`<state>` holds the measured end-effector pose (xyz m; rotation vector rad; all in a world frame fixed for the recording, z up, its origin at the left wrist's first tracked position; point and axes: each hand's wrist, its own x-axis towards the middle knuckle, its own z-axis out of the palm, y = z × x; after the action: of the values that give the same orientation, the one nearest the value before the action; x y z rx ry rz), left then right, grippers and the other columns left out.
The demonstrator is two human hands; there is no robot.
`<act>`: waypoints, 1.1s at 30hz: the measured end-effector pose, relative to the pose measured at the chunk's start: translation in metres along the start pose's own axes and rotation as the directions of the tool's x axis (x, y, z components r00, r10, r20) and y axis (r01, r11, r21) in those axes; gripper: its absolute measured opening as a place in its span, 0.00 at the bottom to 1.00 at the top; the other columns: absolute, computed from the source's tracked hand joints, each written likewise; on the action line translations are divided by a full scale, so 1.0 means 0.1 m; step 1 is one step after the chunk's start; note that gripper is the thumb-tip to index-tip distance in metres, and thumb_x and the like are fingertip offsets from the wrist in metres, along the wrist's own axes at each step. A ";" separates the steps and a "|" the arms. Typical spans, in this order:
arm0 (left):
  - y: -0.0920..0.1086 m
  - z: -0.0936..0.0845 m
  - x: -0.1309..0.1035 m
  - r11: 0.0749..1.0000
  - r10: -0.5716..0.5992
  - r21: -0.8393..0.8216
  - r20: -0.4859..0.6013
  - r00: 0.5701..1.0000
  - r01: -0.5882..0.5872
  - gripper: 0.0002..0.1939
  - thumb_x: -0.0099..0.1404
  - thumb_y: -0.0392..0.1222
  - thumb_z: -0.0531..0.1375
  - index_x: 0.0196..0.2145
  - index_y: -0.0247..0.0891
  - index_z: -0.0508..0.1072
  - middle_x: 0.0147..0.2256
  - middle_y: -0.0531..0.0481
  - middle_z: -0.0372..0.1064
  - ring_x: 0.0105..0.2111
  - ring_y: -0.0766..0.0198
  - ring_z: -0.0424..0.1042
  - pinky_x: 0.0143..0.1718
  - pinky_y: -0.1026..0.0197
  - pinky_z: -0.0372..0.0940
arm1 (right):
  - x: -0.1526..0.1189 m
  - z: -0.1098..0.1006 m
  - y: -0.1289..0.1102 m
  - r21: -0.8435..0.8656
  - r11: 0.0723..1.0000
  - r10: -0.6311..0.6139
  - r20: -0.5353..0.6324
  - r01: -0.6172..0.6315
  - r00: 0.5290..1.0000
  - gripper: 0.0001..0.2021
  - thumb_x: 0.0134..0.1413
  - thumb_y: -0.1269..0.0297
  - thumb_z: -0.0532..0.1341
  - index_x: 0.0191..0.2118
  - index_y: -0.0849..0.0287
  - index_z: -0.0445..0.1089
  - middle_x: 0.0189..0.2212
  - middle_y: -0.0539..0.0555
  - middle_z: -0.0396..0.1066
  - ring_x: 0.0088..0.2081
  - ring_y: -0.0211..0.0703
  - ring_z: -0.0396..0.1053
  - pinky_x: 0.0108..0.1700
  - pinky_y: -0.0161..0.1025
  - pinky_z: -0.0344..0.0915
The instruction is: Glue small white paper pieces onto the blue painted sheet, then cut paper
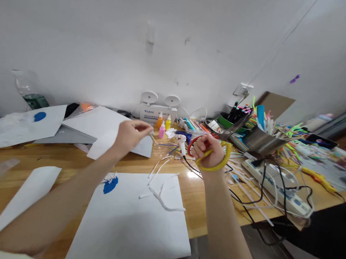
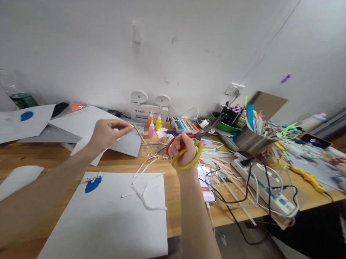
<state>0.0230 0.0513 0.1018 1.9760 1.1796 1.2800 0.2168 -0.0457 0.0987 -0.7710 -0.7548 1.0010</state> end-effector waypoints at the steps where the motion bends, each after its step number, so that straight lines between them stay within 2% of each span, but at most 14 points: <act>1: -0.07 -0.06 0.15 0.999 0.016 0.050 -0.060 0.998 -0.013 0.09 0.49 0.43 0.61 0.26 0.35 0.76 0.27 0.49 0.74 0.28 0.63 0.70 0.31 0.65 0.63 | -0.02 0.00 0.04 -0.121 0.993 0.009 0.001 -0.008 1.000 0.11 0.43 0.58 0.56 0.19 0.58 0.58 0.11 0.42 0.50 0.11 0.29 0.46 0.14 0.30 0.45; 3: -0.24 -0.15 0.42 0.994 0.015 0.105 -0.147 0.989 0.000 0.08 0.49 0.41 0.60 0.26 0.34 0.75 0.26 0.49 0.73 0.27 0.64 0.68 0.31 0.65 0.61 | -0.07 0.02 0.15 -0.451 0.892 -0.025 0.024 0.033 0.999 0.10 0.43 0.59 0.56 0.19 0.58 0.57 0.12 0.43 0.52 0.13 0.31 0.48 0.16 0.31 0.46; 6: -0.50 -0.16 0.61 0.996 -0.024 0.084 -0.151 0.988 0.037 0.09 0.50 0.41 0.58 0.18 0.33 0.71 0.18 0.52 0.67 0.24 0.65 0.66 0.31 0.64 0.59 | -0.18 0.09 0.33 -0.839 0.483 -0.163 0.197 0.253 0.967 0.07 0.38 0.68 0.57 0.18 0.58 0.56 0.15 0.46 0.55 0.18 0.34 0.51 0.21 0.33 0.48; 8: -0.62 -0.09 0.56 0.998 -0.044 0.040 -0.080 0.996 0.047 0.17 0.54 0.44 0.54 0.13 0.33 0.67 0.13 0.52 0.62 0.21 0.65 0.64 0.29 0.64 0.59 | -0.25 0.15 0.44 -0.889 0.268 -0.192 0.327 0.370 0.925 0.09 0.35 0.73 0.55 0.17 0.57 0.51 0.15 0.46 0.53 0.19 0.34 0.49 0.22 0.34 0.46; 10: -0.69 0.00 0.42 0.999 -0.036 -0.031 0.043 0.998 0.037 0.15 0.53 0.44 0.55 0.14 0.34 0.68 0.15 0.51 0.65 0.22 0.65 0.66 0.30 0.64 0.60 | -0.30 0.22 0.52 -0.872 0.207 -0.169 0.414 0.443 0.895 0.11 0.34 0.75 0.53 0.17 0.57 0.47 0.15 0.46 0.51 0.19 0.34 0.48 0.23 0.34 0.45; 13: -0.70 0.14 0.13 0.984 0.009 -0.177 0.170 0.985 0.021 0.11 0.48 0.39 0.59 0.31 0.35 0.74 0.36 0.46 0.71 0.33 0.63 0.70 0.36 0.64 0.63 | -0.36 0.31 0.57 -0.827 0.298 -0.153 0.452 0.477 0.879 0.11 0.35 0.75 0.53 0.17 0.57 0.47 0.16 0.46 0.50 0.19 0.34 0.49 0.23 0.34 0.45; 15: -0.63 0.21 -0.07 0.963 0.017 -0.266 0.215 0.977 0.041 0.17 0.49 0.40 0.58 0.39 0.35 0.72 0.42 0.44 0.69 0.39 0.61 0.69 0.41 0.62 0.62 | -0.38 0.36 0.56 -0.758 0.505 -0.108 0.419 0.413 0.901 0.10 0.37 0.73 0.55 0.17 0.58 0.50 0.15 0.45 0.50 0.19 0.33 0.50 0.22 0.33 0.46; 17: -0.51 0.29 -0.29 0.926 -0.001 -0.364 0.269 0.963 0.102 0.19 0.52 0.43 0.58 0.42 0.35 0.70 0.42 0.43 0.69 0.41 0.59 0.68 0.42 0.60 0.63 | -0.37 0.44 0.53 -0.565 0.793 0.007 0.383 0.229 0.924 0.08 0.40 0.69 0.57 0.19 0.58 0.55 0.14 0.43 0.51 0.16 0.31 0.50 0.19 0.31 0.48; 19: -0.33 0.38 -0.54 0.660 -0.063 -0.641 0.474 0.878 0.393 0.23 0.49 0.45 0.62 0.43 0.37 0.69 0.43 0.43 0.69 0.43 0.56 0.67 0.42 0.58 0.62 | -0.32 0.52 0.46 -0.242 0.970 0.114 0.399 -0.015 0.910 0.09 0.44 0.62 0.57 0.20 0.58 0.57 0.10 0.41 0.48 0.11 0.29 0.46 0.15 0.30 0.46; 22: -0.01 0.56 -0.95 0.265 0.053 -0.654 0.744 0.666 0.709 0.23 0.49 0.52 0.61 0.41 0.37 0.71 0.43 0.42 0.69 0.44 0.53 0.66 0.41 0.54 0.63 | -0.16 0.62 0.34 0.157 0.973 0.079 0.458 -0.168 0.885 0.11 0.44 0.59 0.58 0.20 0.58 0.58 0.10 0.39 0.47 0.09 0.26 0.40 0.11 0.27 0.43; 24: 0.19 0.68 -1.19 0.206 0.198 -0.560 0.827 0.526 0.803 0.30 0.47 0.54 0.63 0.46 0.36 0.68 0.46 0.40 0.67 0.45 0.50 0.65 0.42 0.53 0.62 | -0.04 0.64 0.27 0.306 0.936 0.017 0.461 -0.176 0.887 0.09 0.45 0.61 0.57 0.20 0.59 0.59 0.11 0.39 0.46 0.10 0.26 0.38 0.11 0.26 0.43; 25: 0.26 0.73 -1.29 0.225 0.215 -0.541 0.839 0.500 0.811 0.31 0.46 0.50 0.64 0.47 0.36 0.67 0.46 0.39 0.66 0.46 0.50 0.65 0.44 0.52 0.61 | 0.01 0.64 0.25 0.354 0.918 -0.004 0.454 -0.176 0.891 0.09 0.46 0.63 0.56 0.20 0.59 0.60 0.11 0.39 0.45 0.10 0.26 0.38 0.11 0.25 0.44; 28: 0.38 0.84 -1.47 0.343 0.043 -0.496 0.857 0.514 0.798 0.25 0.44 0.41 0.67 0.42 0.33 0.71 0.44 0.39 0.69 0.46 0.51 0.65 0.48 0.53 0.58 | 0.13 0.57 0.21 0.433 0.887 -0.035 0.414 -0.163 0.910 0.10 0.49 0.65 0.52 0.22 0.60 0.63 0.11 0.40 0.45 0.10 0.26 0.39 0.11 0.24 0.45; 33: 0.28 0.81 -1.51 0.364 -0.164 -0.358 0.884 0.438 0.860 0.18 0.39 0.40 0.68 0.30 0.30 0.75 0.31 0.43 0.74 0.34 0.55 0.72 0.41 0.53 0.63 | 0.20 0.35 0.22 0.435 0.894 -0.055 0.339 -0.104 0.939 0.08 0.49 0.66 0.55 0.23 0.61 0.65 0.11 0.39 0.45 0.10 0.25 0.40 0.12 0.23 0.47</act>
<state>0.0798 -0.0904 0.0182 0.9492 0.5590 0.3290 0.1855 -0.0126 0.1023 -0.2020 -0.7705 1.2948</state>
